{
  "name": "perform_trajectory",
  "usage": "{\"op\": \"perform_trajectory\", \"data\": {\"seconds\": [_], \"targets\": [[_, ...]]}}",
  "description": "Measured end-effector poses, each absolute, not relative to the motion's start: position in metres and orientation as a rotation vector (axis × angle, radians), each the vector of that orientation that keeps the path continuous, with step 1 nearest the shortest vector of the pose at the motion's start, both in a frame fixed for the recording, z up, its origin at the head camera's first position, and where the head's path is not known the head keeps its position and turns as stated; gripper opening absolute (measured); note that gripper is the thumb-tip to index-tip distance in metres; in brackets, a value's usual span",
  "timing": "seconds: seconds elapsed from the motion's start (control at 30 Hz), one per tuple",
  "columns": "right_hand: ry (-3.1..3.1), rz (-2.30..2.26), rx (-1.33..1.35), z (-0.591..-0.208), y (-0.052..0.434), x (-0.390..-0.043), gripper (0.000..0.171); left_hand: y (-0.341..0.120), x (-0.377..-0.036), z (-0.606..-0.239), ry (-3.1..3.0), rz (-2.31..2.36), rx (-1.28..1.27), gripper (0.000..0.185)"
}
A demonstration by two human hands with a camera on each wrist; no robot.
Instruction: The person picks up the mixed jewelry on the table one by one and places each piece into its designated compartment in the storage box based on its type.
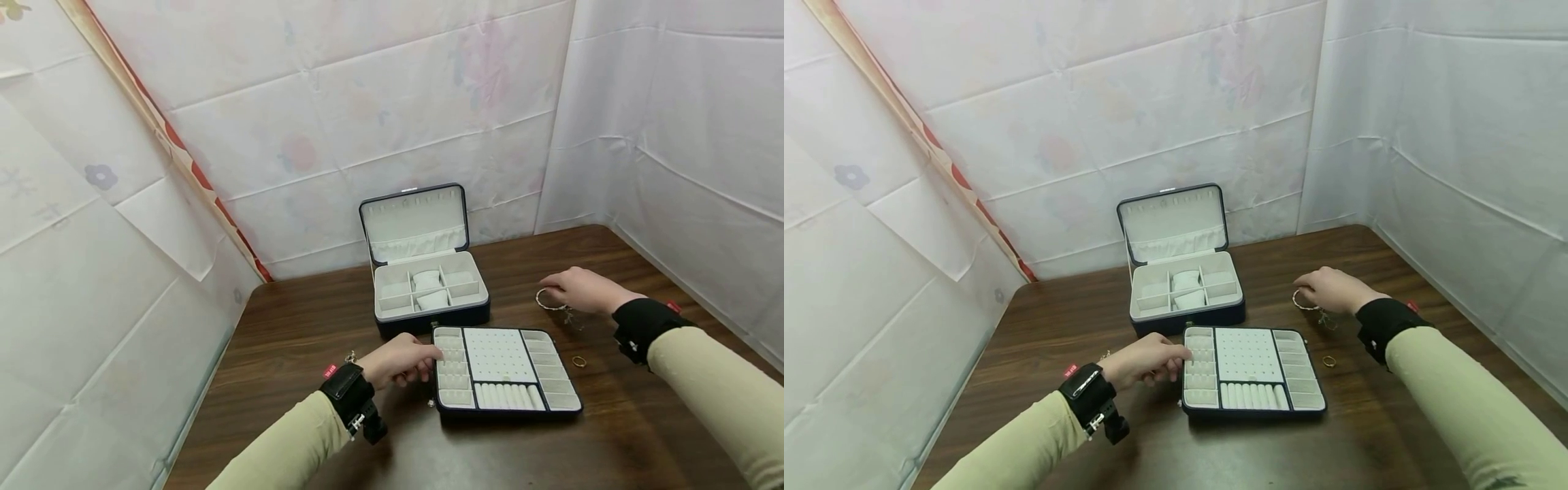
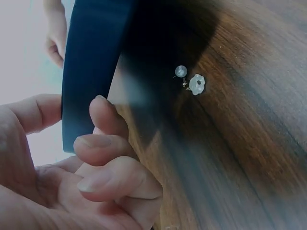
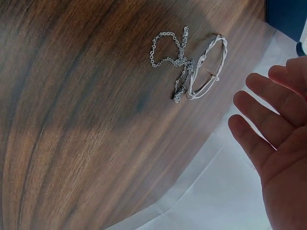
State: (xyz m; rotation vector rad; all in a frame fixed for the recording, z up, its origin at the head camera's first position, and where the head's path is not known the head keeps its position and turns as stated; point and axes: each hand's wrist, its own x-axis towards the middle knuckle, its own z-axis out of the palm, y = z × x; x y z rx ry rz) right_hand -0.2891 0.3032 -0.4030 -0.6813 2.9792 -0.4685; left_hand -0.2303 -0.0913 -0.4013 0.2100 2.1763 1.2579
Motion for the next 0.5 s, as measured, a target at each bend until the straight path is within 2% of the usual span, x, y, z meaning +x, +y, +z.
{"op": "perform_trajectory", "data": {"seconds": [0.5], "targets": [[3.001, -0.461, -0.696, -0.402, 0.3, -0.291, 0.031, -0.08, -0.221, -0.413, 2.367, 1.028, 0.308, 0.029]]}}
